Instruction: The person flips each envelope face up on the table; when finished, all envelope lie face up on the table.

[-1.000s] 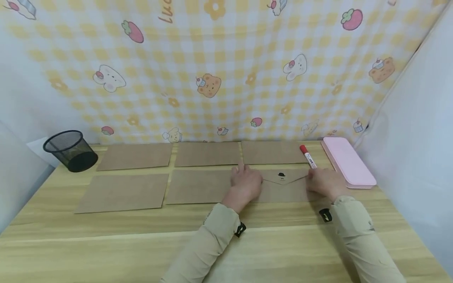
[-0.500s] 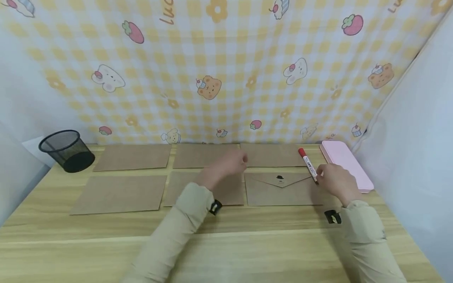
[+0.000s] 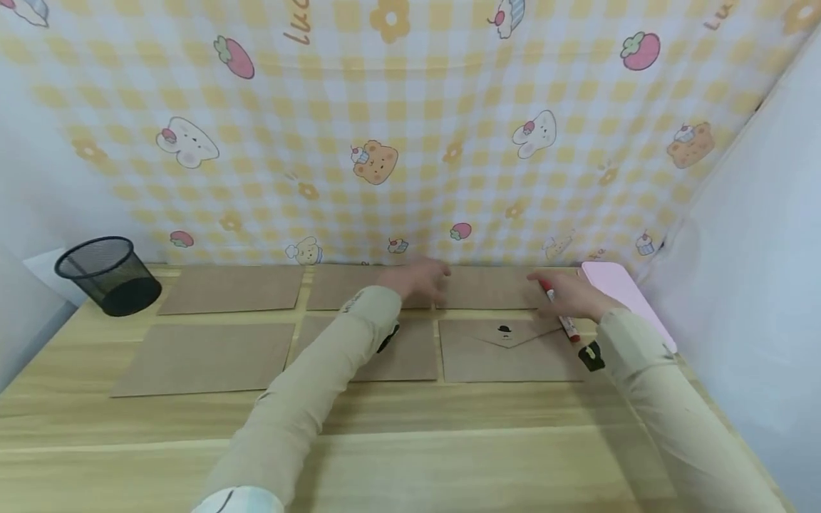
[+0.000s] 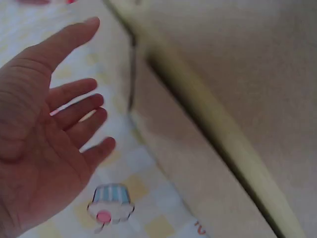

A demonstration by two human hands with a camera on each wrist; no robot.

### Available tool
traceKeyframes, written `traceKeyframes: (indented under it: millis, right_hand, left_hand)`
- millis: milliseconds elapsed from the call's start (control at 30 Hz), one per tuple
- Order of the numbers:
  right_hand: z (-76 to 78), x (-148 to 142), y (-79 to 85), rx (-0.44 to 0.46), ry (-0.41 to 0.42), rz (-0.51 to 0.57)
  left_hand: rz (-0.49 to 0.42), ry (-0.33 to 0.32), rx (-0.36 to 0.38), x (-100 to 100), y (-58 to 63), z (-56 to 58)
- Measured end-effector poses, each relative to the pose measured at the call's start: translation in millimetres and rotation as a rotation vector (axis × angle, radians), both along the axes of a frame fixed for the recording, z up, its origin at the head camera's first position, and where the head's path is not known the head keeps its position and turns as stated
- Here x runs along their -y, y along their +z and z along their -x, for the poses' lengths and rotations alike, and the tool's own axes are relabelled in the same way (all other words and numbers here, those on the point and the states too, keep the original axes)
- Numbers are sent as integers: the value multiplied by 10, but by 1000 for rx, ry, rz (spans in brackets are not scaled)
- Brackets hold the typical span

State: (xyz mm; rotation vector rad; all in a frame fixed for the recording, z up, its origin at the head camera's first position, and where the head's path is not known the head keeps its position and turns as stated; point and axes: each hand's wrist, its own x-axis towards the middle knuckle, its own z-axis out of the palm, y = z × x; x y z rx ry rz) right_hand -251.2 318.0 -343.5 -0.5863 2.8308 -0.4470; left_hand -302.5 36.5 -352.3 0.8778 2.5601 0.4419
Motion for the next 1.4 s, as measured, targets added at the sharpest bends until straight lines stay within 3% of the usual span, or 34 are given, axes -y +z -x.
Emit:
traceKeyframes:
  millis: [133,300,467,633,867,1067,1200,1400]
  right_hand:
    - [250,94,-89,140,-9,36]
    - [492,186,-156,248,-5,152]
    - [666,265,-256,279,31,152]
    - [779,326,-397,334,77,133]
    - [843,409,-368,272,114,-18]
    - [863,546,-294,212,86,-136]
    - [895,564,-320,194,78,-128]
    - [904,490,-353,214,125,-45]
  left_hand:
    - [43,-61,-41,-132,-140,102]
    - [62,-112,-73,-200,-178,204]
    - [63,-101,-55,-199,-185,282]
    - [64,-77,2,-235,-243,287]
    - [78,-118,-39,-383,-260,306]
    - [144,-87,-60,-372,-159,306]
    - [178,-52,-64,-351,-139,290]
    - [126,-43,-46,-374,-210,306]
